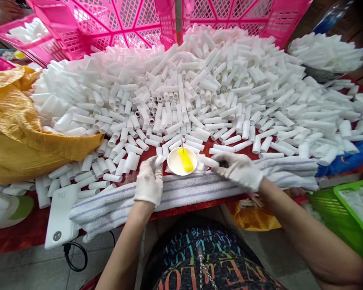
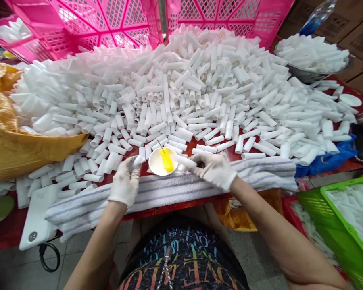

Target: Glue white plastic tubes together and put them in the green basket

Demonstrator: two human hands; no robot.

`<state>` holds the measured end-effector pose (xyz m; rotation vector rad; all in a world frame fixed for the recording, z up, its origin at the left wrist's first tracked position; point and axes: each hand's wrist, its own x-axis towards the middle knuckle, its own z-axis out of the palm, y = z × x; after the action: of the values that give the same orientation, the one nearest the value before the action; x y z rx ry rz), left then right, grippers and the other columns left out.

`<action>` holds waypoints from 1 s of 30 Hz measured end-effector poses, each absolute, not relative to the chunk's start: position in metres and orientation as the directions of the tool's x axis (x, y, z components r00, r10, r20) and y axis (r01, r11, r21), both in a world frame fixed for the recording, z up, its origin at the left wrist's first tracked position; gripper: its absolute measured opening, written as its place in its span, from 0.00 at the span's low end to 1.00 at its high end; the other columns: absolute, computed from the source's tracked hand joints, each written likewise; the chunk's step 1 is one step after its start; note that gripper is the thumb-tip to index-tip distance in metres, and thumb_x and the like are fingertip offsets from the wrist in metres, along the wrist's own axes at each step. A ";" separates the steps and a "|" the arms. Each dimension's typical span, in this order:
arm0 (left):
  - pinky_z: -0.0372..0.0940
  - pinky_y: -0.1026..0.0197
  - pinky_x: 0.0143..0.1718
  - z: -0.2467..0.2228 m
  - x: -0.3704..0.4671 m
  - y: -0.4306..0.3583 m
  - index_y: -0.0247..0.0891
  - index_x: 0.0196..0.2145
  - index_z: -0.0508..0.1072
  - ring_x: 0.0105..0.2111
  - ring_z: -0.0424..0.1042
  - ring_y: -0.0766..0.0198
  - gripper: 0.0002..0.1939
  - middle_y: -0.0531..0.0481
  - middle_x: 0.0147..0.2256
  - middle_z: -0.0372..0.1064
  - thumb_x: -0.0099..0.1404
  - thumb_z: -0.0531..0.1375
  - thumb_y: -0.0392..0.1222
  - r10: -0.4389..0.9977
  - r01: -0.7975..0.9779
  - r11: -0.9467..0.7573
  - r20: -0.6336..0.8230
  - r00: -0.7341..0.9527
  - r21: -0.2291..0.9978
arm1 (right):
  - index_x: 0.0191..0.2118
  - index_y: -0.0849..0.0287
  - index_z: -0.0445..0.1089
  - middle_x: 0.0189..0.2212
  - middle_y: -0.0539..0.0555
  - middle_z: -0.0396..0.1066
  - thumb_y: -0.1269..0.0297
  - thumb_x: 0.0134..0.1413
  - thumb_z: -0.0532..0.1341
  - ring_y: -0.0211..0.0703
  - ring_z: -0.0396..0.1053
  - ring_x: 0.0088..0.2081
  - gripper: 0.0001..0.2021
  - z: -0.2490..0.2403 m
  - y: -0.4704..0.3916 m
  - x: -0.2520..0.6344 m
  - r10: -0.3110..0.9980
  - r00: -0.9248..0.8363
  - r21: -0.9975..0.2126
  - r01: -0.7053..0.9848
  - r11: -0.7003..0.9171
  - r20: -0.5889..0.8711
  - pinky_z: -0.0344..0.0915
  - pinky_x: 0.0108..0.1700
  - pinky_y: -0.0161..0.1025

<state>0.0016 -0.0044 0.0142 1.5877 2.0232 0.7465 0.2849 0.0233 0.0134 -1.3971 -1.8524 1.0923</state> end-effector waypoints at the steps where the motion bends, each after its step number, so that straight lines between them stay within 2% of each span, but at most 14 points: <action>1: 0.64 0.52 0.56 0.012 0.005 -0.006 0.35 0.55 0.69 0.51 0.71 0.53 0.20 0.39 0.52 0.70 0.69 0.52 0.46 0.976 0.641 0.181 -0.055 -0.211 0.746 | 0.36 0.57 0.75 0.28 0.52 0.74 0.58 0.52 0.66 0.43 0.71 0.29 0.10 0.009 0.027 0.273 0.950 -0.310 -0.809 0.566 0.157 -0.032 0.69 0.33 0.40; 3: 0.64 0.53 0.57 0.005 0.009 -0.008 0.35 0.55 0.67 0.53 0.71 0.55 0.21 0.39 0.53 0.70 0.70 0.53 0.47 0.976 0.512 0.187 -0.098 -0.197 0.838 | 0.36 0.58 0.75 0.29 0.53 0.74 0.62 0.50 0.65 0.44 0.71 0.29 0.08 -0.002 0.036 0.256 0.943 -0.333 -0.719 0.653 0.238 0.010 0.71 0.35 0.42; 4: 0.64 0.53 0.57 0.002 0.010 -0.008 0.35 0.56 0.67 0.54 0.71 0.54 0.21 0.39 0.54 0.70 0.70 0.53 0.48 0.973 0.470 0.198 -0.114 -0.202 0.860 | 0.38 0.58 0.76 0.31 0.54 0.75 0.63 0.49 0.64 0.46 0.72 0.32 0.09 -0.008 0.040 0.252 0.938 -0.344 -0.713 0.647 0.271 0.044 0.72 0.38 0.44; 7: 0.63 0.52 0.59 -0.008 0.008 -0.006 0.36 0.57 0.66 0.56 0.69 0.54 0.22 0.39 0.56 0.69 0.69 0.55 0.48 0.965 0.389 0.218 -0.137 -0.225 0.895 | 0.47 0.58 0.74 0.42 0.57 0.76 0.66 0.51 0.62 0.50 0.75 0.42 0.16 -0.021 0.046 0.246 0.921 -0.369 -0.780 0.538 0.319 0.122 0.72 0.48 0.47; 9: 0.62 0.52 0.60 -0.013 0.007 -0.005 0.37 0.58 0.66 0.57 0.68 0.54 0.23 0.40 0.58 0.68 0.69 0.55 0.48 0.964 0.361 0.214 -0.137 -0.226 0.908 | 0.48 0.57 0.73 0.44 0.57 0.76 0.65 0.53 0.61 0.49 0.74 0.45 0.16 -0.021 0.046 0.247 0.915 -0.379 -0.803 0.497 0.329 0.140 0.71 0.51 0.47; 11: 0.62 0.52 0.60 -0.015 0.005 -0.004 0.37 0.57 0.67 0.56 0.69 0.54 0.23 0.40 0.57 0.68 0.69 0.55 0.48 0.966 0.349 0.213 -0.142 -0.218 0.913 | 0.48 0.57 0.73 0.42 0.56 0.76 0.63 0.54 0.61 0.48 0.75 0.42 0.15 -0.014 0.045 0.248 0.918 -0.387 -0.827 0.484 0.285 0.089 0.73 0.47 0.45; 14: 0.64 0.51 0.58 -0.014 0.004 -0.002 0.35 0.57 0.68 0.53 0.72 0.54 0.23 0.39 0.54 0.71 0.69 0.55 0.49 0.965 0.338 0.236 -0.177 -0.195 0.911 | 0.49 0.58 0.72 0.36 0.54 0.76 0.57 0.56 0.62 0.43 0.74 0.33 0.17 0.003 0.050 0.250 0.918 -0.386 -0.891 0.443 0.100 -0.089 0.73 0.35 0.39; 18: 0.65 0.51 0.57 -0.013 0.004 0.002 0.33 0.57 0.67 0.52 0.72 0.54 0.23 0.37 0.53 0.71 0.69 0.55 0.48 0.962 0.306 0.256 -0.211 -0.173 0.917 | 0.52 0.60 0.73 0.35 0.54 0.76 0.51 0.54 0.64 0.39 0.71 0.29 0.24 0.019 0.066 0.248 0.896 -0.384 -0.932 0.353 -0.080 -0.222 0.69 0.31 0.36; 22: 0.64 0.53 0.58 -0.012 0.004 0.003 0.34 0.57 0.67 0.53 0.71 0.55 0.23 0.38 0.54 0.70 0.69 0.55 0.48 0.967 0.319 0.233 -0.185 -0.174 0.919 | 0.47 0.64 0.76 0.23 0.52 0.71 0.48 0.56 0.61 0.36 0.65 0.22 0.24 0.010 0.070 0.241 0.900 -0.319 -0.887 0.441 -0.137 -0.298 0.63 0.23 0.34; 24: 0.64 0.53 0.58 -0.008 0.004 0.002 0.33 0.56 0.68 0.53 0.72 0.55 0.22 0.38 0.54 0.71 0.69 0.55 0.48 0.967 0.351 0.233 -0.178 -0.183 0.907 | 0.44 0.63 0.77 0.26 0.54 0.73 0.50 0.56 0.61 0.39 0.68 0.25 0.21 0.000 0.064 0.239 0.945 -0.283 -0.889 0.458 -0.020 -0.167 0.67 0.25 0.36; 27: 0.65 0.53 0.56 -0.004 0.005 0.002 0.32 0.54 0.69 0.51 0.73 0.54 0.21 0.38 0.51 0.72 0.68 0.56 0.47 0.961 0.348 0.253 -0.194 -0.195 0.903 | 0.41 0.58 0.77 0.35 0.56 0.76 0.53 0.54 0.64 0.47 0.74 0.36 0.15 -0.013 0.052 0.239 0.941 -0.309 -0.908 0.342 0.243 0.135 0.75 0.39 0.43; 28: 0.65 0.53 0.56 -0.003 0.005 0.003 0.32 0.54 0.69 0.51 0.73 0.54 0.21 0.37 0.51 0.72 0.68 0.56 0.47 0.959 0.332 0.259 -0.201 -0.198 0.907 | 0.41 0.57 0.77 0.37 0.56 0.76 0.54 0.53 0.65 0.48 0.75 0.39 0.14 -0.015 0.049 0.239 0.931 -0.313 -0.905 0.314 0.289 0.189 0.75 0.43 0.45; 30: 0.66 0.53 0.55 -0.003 0.006 0.003 0.32 0.54 0.69 0.50 0.73 0.55 0.20 0.38 0.51 0.72 0.67 0.57 0.46 0.956 0.299 0.265 -0.209 -0.206 0.917 | 0.44 0.55 0.76 0.41 0.56 0.77 0.54 0.55 0.65 0.48 0.75 0.42 0.14 -0.019 0.044 0.240 0.937 -0.307 -0.905 0.328 0.271 0.169 0.75 0.47 0.46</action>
<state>0.0061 0.0030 -0.0031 1.1670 1.6839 0.9698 0.2399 0.0437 -0.0194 -1.1519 -1.7927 1.0267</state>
